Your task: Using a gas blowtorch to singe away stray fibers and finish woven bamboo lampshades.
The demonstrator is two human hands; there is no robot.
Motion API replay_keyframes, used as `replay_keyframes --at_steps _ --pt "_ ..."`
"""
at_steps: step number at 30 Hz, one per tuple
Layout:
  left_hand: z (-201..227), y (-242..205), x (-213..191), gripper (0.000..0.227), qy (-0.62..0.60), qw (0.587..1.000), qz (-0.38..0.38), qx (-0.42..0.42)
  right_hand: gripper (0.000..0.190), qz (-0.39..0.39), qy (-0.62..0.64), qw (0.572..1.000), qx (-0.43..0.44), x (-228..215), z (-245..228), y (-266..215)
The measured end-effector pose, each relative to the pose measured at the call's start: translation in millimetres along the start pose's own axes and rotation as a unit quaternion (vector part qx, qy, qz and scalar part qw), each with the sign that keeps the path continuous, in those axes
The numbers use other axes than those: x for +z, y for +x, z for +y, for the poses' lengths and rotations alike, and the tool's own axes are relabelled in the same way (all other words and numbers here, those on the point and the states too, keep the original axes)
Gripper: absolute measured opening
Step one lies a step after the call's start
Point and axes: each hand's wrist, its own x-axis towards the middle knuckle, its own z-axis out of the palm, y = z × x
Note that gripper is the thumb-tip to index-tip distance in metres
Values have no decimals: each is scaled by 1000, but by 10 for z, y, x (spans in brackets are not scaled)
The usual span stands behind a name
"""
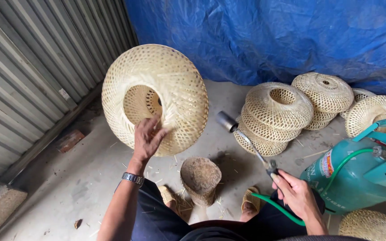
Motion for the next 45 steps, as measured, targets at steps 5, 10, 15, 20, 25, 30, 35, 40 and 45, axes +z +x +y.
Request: replay_keyframes --at_steps 5,10,15,20,25,30,35,40,45 --pt "-2277 -652 1143 67 -454 824 139 -310 29 -85 -41 996 -3 175 348 -11" --pt "-1700 -372 1310 67 -515 647 340 -448 34 -32 -57 997 -34 344 14 -220" --pt "-905 -76 898 63 -514 608 370 -480 34 -43 -160 986 -4 270 -40 -356" --pt "-665 43 618 57 -560 614 358 -426 29 -3 -171 985 -1 184 -12 -206" --pt "-596 132 481 51 -640 646 257 -326 27 -29 -155 987 -37 236 -264 -203" --pt "-199 354 330 55 -703 611 219 -291 25 4 -116 992 -41 193 -343 -192" --pt "-173 402 294 53 -709 606 214 -289 22 16 -141 984 -105 68 -761 -301" --pt "-309 349 273 53 -696 620 223 -285 25 21 -184 966 -181 -54 -798 -343" --pt "-241 356 143 54 -712 605 213 -286 21 91 -249 938 -226 -21 -864 -346"
